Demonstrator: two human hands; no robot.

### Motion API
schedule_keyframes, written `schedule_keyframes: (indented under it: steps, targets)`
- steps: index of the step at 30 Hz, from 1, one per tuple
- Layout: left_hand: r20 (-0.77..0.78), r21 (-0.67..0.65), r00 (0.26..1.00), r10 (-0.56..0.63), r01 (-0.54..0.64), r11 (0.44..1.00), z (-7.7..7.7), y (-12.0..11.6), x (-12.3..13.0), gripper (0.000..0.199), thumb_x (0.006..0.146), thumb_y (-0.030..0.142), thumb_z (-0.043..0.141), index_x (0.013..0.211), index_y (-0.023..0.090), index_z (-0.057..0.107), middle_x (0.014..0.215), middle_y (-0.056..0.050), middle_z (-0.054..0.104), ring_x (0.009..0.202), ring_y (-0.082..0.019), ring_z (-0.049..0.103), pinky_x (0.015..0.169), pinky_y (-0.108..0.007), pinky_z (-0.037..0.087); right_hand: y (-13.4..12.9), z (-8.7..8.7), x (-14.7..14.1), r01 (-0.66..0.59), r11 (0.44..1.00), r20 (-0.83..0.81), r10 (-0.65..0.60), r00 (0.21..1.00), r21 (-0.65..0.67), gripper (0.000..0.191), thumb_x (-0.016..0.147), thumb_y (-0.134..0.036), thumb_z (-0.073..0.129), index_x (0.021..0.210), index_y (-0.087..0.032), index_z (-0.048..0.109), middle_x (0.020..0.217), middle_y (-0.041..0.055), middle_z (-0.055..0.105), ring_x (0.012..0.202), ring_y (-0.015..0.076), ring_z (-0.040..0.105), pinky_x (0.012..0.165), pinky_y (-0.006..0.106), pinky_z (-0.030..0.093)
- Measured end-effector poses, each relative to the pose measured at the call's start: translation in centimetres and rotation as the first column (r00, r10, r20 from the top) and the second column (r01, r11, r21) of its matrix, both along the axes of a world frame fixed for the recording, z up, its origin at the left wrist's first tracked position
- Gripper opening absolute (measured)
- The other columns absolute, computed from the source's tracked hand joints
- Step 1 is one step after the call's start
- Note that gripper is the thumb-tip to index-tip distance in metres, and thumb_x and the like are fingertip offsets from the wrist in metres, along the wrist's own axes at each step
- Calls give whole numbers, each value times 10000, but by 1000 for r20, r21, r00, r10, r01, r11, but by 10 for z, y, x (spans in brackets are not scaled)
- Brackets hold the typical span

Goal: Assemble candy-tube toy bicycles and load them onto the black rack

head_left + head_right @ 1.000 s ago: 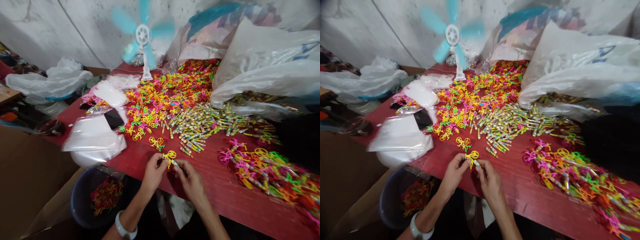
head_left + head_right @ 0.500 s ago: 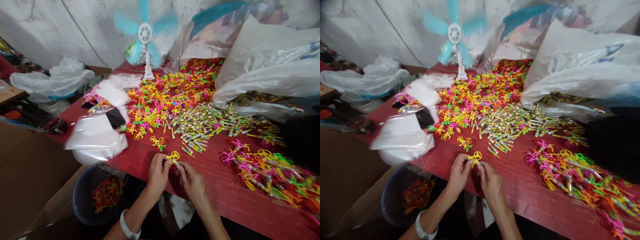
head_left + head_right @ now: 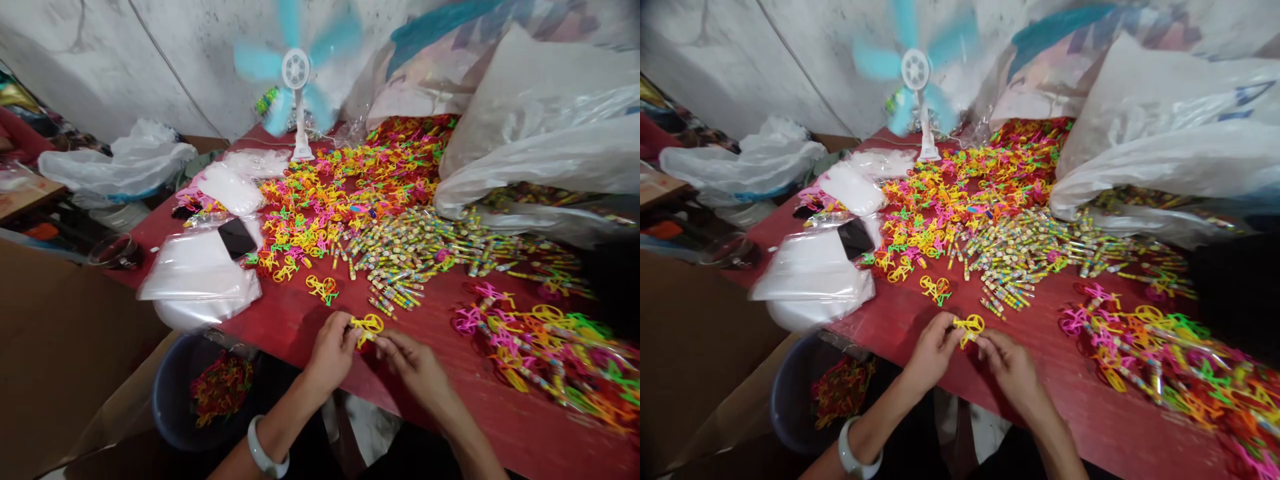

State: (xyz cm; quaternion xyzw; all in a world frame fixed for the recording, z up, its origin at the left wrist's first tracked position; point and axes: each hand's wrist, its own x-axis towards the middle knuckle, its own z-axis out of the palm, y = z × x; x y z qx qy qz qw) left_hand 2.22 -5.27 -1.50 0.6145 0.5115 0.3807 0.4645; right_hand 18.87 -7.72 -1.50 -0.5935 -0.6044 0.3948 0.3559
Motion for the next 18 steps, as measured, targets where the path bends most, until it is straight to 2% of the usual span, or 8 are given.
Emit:
schedule_keyframes:
  steps: [3,5,7,8,9,11,13,18]
  targets:
    - [-95,111,991,95,-84,990,-1,16,-6,182,873,276,527,1028,197,580,1029,-89,610,964,-213,562,845,-337,444,-11,1,44,298,946,188,-318,929,129,468,842,-603,453,837,-194,681,678,62,667,597,219,610,562,322,480]
    - [-251,240,934,255,-195,951,-3,33,-17,275,881,257,522,1145,189,559,1163,-128,574,1096,-254,509,951,-408,395,-15,2,75,461,808,380,-582,719,365,514,844,-596,437,949,-161,689,811,146,685,738,304,637,656,427,489]
    - [-431,297,855,287,-166,940,-6,48,-31,325,862,177,523,1184,196,562,1257,-132,540,1168,-284,460,988,-452,352,-15,0,93,446,689,481,-721,498,571,516,853,-541,443,1019,-117,685,919,217,668,873,373,618,749,521,459]
    - [-513,287,822,246,-105,952,-7,54,-36,343,845,121,511,1170,205,581,1260,-122,547,1168,-288,460,980,-455,351,-13,-2,93,399,674,492,-733,470,622,488,865,-498,442,1030,-107,684,932,224,662,894,376,610,777,536,448]
    - [-580,267,790,196,-43,963,-8,58,-41,365,830,72,489,1145,215,603,1244,-111,564,1152,-286,470,962,-450,358,-10,-6,88,351,685,486,-713,507,639,446,879,-453,438,1026,-112,685,924,212,664,888,358,609,792,527,450]
    - [-659,236,742,124,47,971,-9,61,-45,380,816,27,448,1074,225,644,1150,-98,614,1083,-270,504,924,-428,373,1,-16,64,248,747,439,-589,679,617,371,906,-385,414,986,-152,691,877,156,670,829,293,606,783,466,471]
    - [-654,242,746,127,47,969,-8,57,-48,326,832,62,454,1037,217,656,1056,-98,642,1007,-259,528,903,-414,379,14,-27,33,162,814,427,-449,785,557,331,923,-355,409,995,-187,685,890,119,663,824,257,577,775,422,472]
    - [-284,129,934,218,-188,974,-4,44,-53,130,821,218,547,897,211,653,883,-53,657,869,-223,560,818,-339,400,38,-36,-10,141,876,460,-371,807,461,318,938,-335,388,930,-179,665,897,123,640,846,259,530,794,428,439]
